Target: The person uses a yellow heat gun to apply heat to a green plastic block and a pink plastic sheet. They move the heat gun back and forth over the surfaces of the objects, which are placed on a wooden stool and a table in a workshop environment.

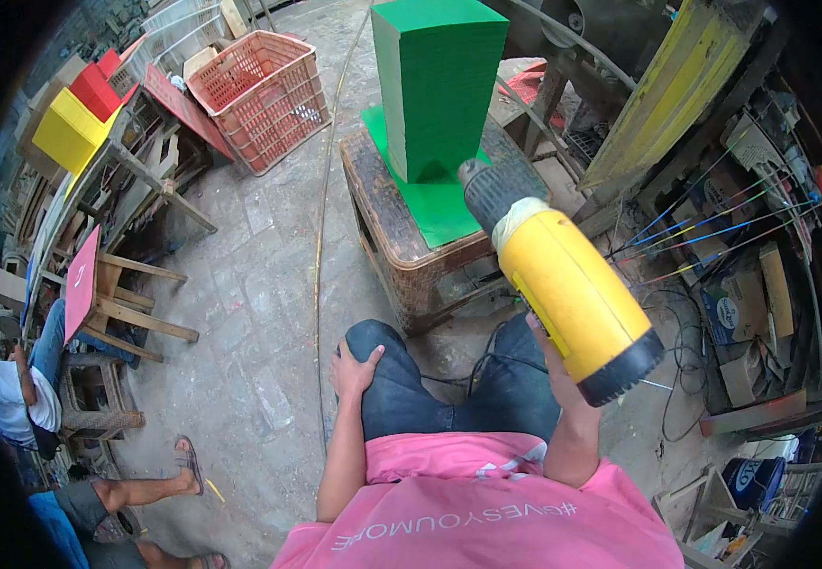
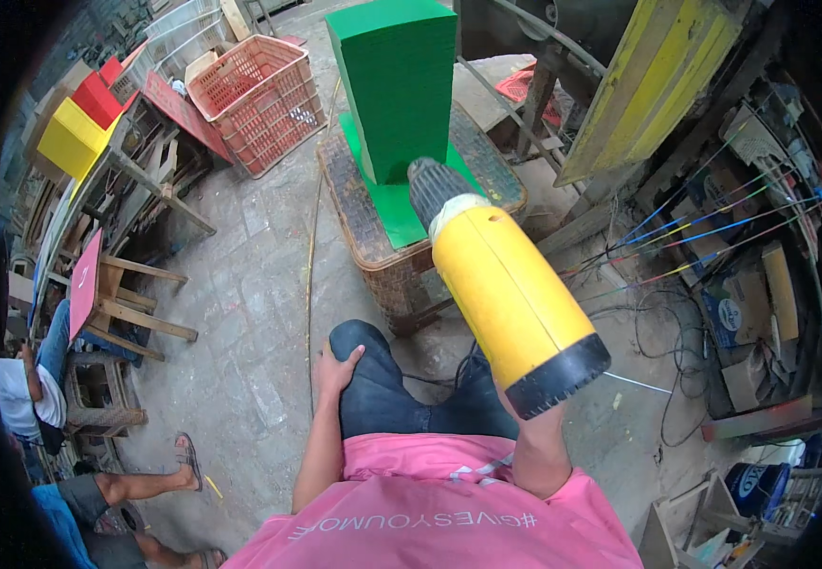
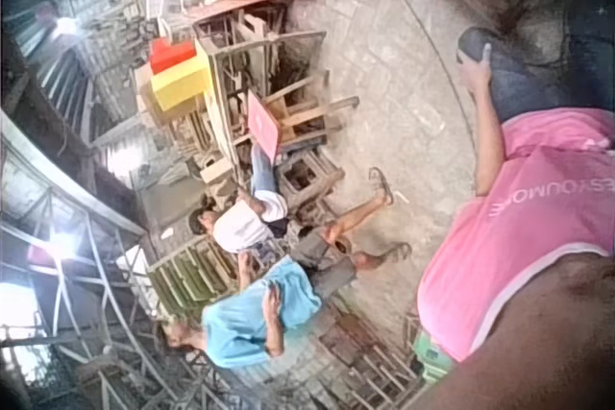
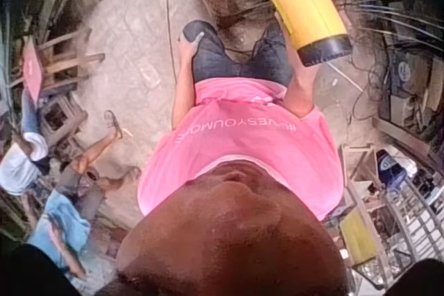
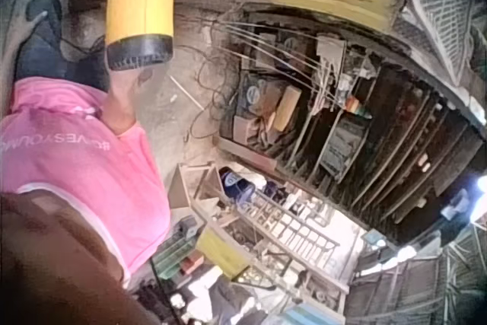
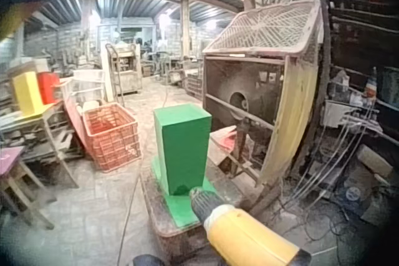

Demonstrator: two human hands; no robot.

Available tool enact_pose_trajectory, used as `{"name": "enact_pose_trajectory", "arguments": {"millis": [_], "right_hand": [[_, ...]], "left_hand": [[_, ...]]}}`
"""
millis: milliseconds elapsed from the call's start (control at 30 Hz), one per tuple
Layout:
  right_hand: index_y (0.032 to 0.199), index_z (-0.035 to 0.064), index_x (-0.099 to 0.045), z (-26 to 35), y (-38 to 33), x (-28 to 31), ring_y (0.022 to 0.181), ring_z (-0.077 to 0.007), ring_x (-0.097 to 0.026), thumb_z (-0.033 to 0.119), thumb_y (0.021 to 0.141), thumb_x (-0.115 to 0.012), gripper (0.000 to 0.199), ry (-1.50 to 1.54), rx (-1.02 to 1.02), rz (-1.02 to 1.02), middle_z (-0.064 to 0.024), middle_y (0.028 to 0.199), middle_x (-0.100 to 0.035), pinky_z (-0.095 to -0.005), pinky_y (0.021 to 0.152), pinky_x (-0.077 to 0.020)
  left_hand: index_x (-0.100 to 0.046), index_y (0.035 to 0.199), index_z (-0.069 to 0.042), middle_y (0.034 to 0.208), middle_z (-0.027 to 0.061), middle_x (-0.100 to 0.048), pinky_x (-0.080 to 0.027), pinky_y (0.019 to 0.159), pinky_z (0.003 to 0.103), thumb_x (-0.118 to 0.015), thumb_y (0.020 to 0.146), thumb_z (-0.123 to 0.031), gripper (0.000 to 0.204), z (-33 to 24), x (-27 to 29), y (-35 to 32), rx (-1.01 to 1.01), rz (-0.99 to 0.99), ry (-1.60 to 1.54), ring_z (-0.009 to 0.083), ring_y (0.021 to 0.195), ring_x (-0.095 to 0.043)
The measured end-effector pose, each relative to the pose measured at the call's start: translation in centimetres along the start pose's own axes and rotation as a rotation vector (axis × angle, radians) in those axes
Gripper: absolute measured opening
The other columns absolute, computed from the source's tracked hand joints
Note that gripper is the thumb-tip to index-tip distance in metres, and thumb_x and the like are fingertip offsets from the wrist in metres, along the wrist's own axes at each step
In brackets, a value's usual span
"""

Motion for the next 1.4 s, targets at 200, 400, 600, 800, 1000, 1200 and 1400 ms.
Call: {"name": "enact_pose_trajectory", "arguments": {"millis": [200, 400, 600, 800, 1000, 1200, 1400], "right_hand": [[0.111, 0.0005, -0.061, 0.1, -0.5, 0.7, 0.095, -0.0197, -0.064, 0.009, 0.077, -0.077, 0.039, -0.629, 0.315, 0.159, -0.0090, 0.105, -0.066, -0.0311, 0.085, -0.0484], [0.110, 0.0003, -0.061, 1.4, 0.3, -0.5, 0.094, -0.0188, -0.064, 0.009, 0.077, -0.077, 0.038, -0.574, 0.364, 0.115, -0.0092, 0.104, -0.067, -0.0302, 0.083, -0.0484], [0.106, 0.0006, -0.063, 2.9, 0.9, -1.3, 0.090, -0.0173, -0.064, 0.008, 0.076, -0.078, 0.034, -0.614, 0.415, 0.041, -0.0082, 0.100, -0.068, -0.0293, 0.080, -0.0492], [0.102, 0.0006, -0.065, 4.8, 1.5, -2.0, 0.082, -0.0163, -0.064, 0.008, 0.075, -0.078, 0.031, -0.327, 0.368, -0.062, -0.0068, 0.094, -0.068, -0.0274, 0.075, -0.0497], [0.108, -0.0018, -0.061, 7.0, 1.9, -1.8, 0.080, -0.0180, -0.063, 0.002, 0.078, -0.070, 0.031, -0.080, 0.317, -0.132, -0.0098, 0.093, -0.067, -0.0290, 0.071, -0.0492], [0.115, -0.0054, -0.052, 8.5, 2.1, -1.5, 0.073, -0.0182, -0.057, 0.005, 0.084, -0.061, 0.034, -0.185, 0.490, -0.067, -0.0146, 0.094, -0.060, -0.0295, 0.067, -0.0459], [0.107, -0.0014, -0.061, 5.9, 2.0, -2.5, 0.078, -0.0169, -0.062, 0.003, 0.082, -0.068, 0.027, 0.522, -0.003, -0.181, -0.0104, 0.093, -0.066, -0.0286, 0.069, -0.0486]], "left_hand": [[-0.032, 0.143, -0.010, 0.135, 0.0272, -0.041, -0.036, 0.101, 0.050, -0.068, 0.068, -0.065, 0.099, -0.5, -0.4, 0.1, 0.016, 0.027, -0.003, 0.0409, 0.124, -0.044], [-0.034, 0.142, -0.011, 0.135, 0.0259, -0.042, -0.035, 0.101, 0.050, -0.067, 0.069, -0.065, 0.097, 0.2, -0.7, 0.5, -0.007, -0.002, -0.038, 0.0408, 0.123, -0.044], [-0.036, 0.141, -0.011, 0.130, 0.0260, -0.046, -0.038, 0.099, 0.049, -0.068, 0.070, -0.063, 0.093, 0.5, -0.1, 0.4, 0.023, -0.009, -0.026, 0.0405, 0.121, -0.046], [-0.038, 0.140, -0.010, 0.128, 0.0264, -0.048, -0.039, 0.098, 0.048, -0.068, 0.070, -0.063, 0.093, 1.9, -0.9, 1.1, -0.003, -0.049, -0.093, 0.0406, 0.118, -0.049], [-0.038, 0.140, -0.009, 0.128, 0.0273, -0.049, -0.039, 0.098, 0.048, -0.068, 0.070, -0.063, 0.093, 1.3, -0.7, 1.1, 0.006, -0.033, -0.045, 0.0407, 0.119, -0.049], [-0.036, 0.140, -0.009, 0.129, 0.0270, -0.048, -0.038, 0.099, 0.048, -0.067, 0.071, -0.062, 0.093, 0.8, -0.2, 0.8, -0.023, -0.027, -0.048, 0.0405, 0.120, -0.047], [-0.036, 0.140, -0.009, 0.133, 0.0272, -0.045, -0.037, 0.100, 0.050, -0.068, 0.071, -0.062, 0.093, 1.1, -0.4, 1.1, -0.005, -0.022, -0.048, 0.0408, 0.122, -0.046]]}}
Point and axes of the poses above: each hand's wrist, its own y-axis towards the middle knuckle, its own x-axis out of the back of the hand, z = x × y, the point moved 4 cm from there along y, towards the middle knuckle
